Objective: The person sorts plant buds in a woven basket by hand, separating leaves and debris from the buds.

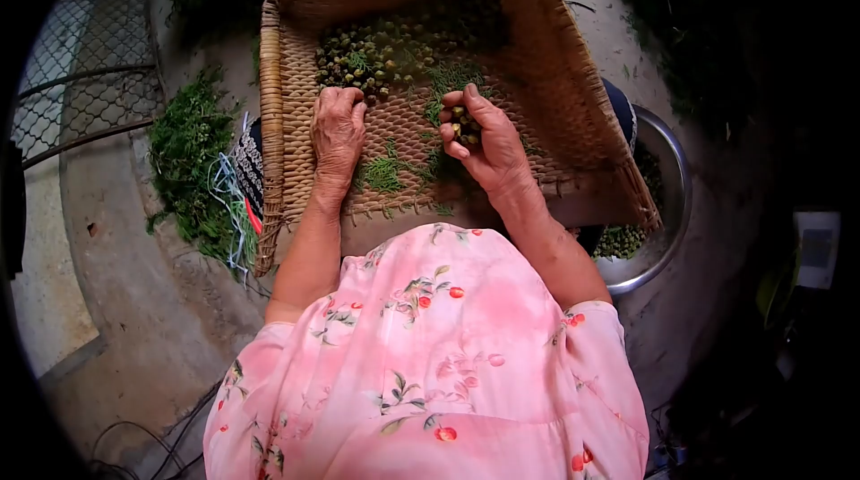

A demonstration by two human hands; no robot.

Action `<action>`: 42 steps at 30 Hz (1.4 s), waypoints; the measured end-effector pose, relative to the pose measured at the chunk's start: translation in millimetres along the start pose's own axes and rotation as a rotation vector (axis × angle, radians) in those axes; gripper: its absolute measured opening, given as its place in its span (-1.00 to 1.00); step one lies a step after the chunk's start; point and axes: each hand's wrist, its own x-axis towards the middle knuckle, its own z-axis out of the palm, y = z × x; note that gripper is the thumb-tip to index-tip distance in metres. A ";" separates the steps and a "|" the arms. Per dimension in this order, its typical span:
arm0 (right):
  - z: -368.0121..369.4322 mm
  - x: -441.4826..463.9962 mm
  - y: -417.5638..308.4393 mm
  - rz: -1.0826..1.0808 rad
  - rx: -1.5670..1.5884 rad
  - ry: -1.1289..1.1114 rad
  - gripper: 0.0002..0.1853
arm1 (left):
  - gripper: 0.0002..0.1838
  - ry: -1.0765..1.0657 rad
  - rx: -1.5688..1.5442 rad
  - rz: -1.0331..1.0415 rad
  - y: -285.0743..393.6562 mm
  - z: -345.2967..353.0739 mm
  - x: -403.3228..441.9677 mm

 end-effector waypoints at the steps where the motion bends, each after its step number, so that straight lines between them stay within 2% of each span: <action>1: 0.4 0.1 0.1 0.003 -0.009 -0.001 -0.64 | -0.91 0.001 -0.002 0.001 -0.1 1.6 1.2; 4: 0.2 -1.0 -0.4 0.007 -0.012 0.000 -0.64 | -0.90 -0.044 0.051 0.030 -1.0 3.8 0.5; 9: 1.9 -1.3 -0.7 -0.004 -0.019 0.011 -0.65 | -0.87 -0.006 -0.209 -0.111 4.1 3.5 -0.9; 10: 2.2 -0.9 -0.2 -0.009 -0.031 0.006 -0.66 | -0.87 -0.007 -0.210 -0.110 7.6 3.1 -0.5; 12: 2.8 -1.4 0.0 -0.015 -0.045 0.002 -0.66 | -0.88 0.009 0.021 -0.042 14.0 3.0 0.0; 17: 4.8 -2.1 -0.5 -0.012 -0.065 0.022 -0.65 | -0.84 -0.077 -0.024 -0.011 15.1 14.0 4.3; 19: 5.6 -1.4 0.6 -0.018 -0.062 0.029 -0.65 | -0.85 -0.080 -0.088 -0.026 14.3 15.0 5.9; 20: 5.3 -1.7 0.4 -0.022 -0.060 0.037 -0.64 | -0.87 -0.020 -0.129 0.064 16.3 11.7 6.6; 23: 10.6 -2.5 2.1 -0.033 -0.090 0.099 -0.61 | -0.89 -0.096 -0.422 -0.062 49.2 -16.8 6.3; 27: 0.0 2.8 6.9 -0.022 0.009 0.005 -0.58 | -0.77 -0.114 -0.690 0.233 97.5 -37.3 4.2; 28: 7.4 -1.0 5.4 -0.028 0.023 0.089 -0.57 | -0.74 -0.149 -0.741 0.234 103.5 -38.1 3.3; 30: 4.2 -2.8 2.8 -0.012 0.059 0.033 -0.57 | -0.71 -0.190 -0.805 0.241 111.8 -41.9 2.0; 32: -1.2 -2.3 1.9 0.026 0.137 -0.011 -0.57 | -0.71 -0.164 -0.932 0.050 114.6 -47.2 1.9; 37: 7.0 -18.2 -12.4 -0.002 0.084 -0.047 -0.68 | -0.74 -0.130 -0.832 -0.092 84.2 -28.3 3.2; 40: 25.4 -46.9 -37.0 -0.131 -0.006 -0.082 -0.78 | -0.77 -0.197 -0.740 -0.077 77.0 -16.2 -0.1; 42: 38.9 -73.2 -58.4 -0.258 -0.077 -0.095 -0.83 | -0.78 -0.191 -0.691 0.018 72.2 -5.9 -2.8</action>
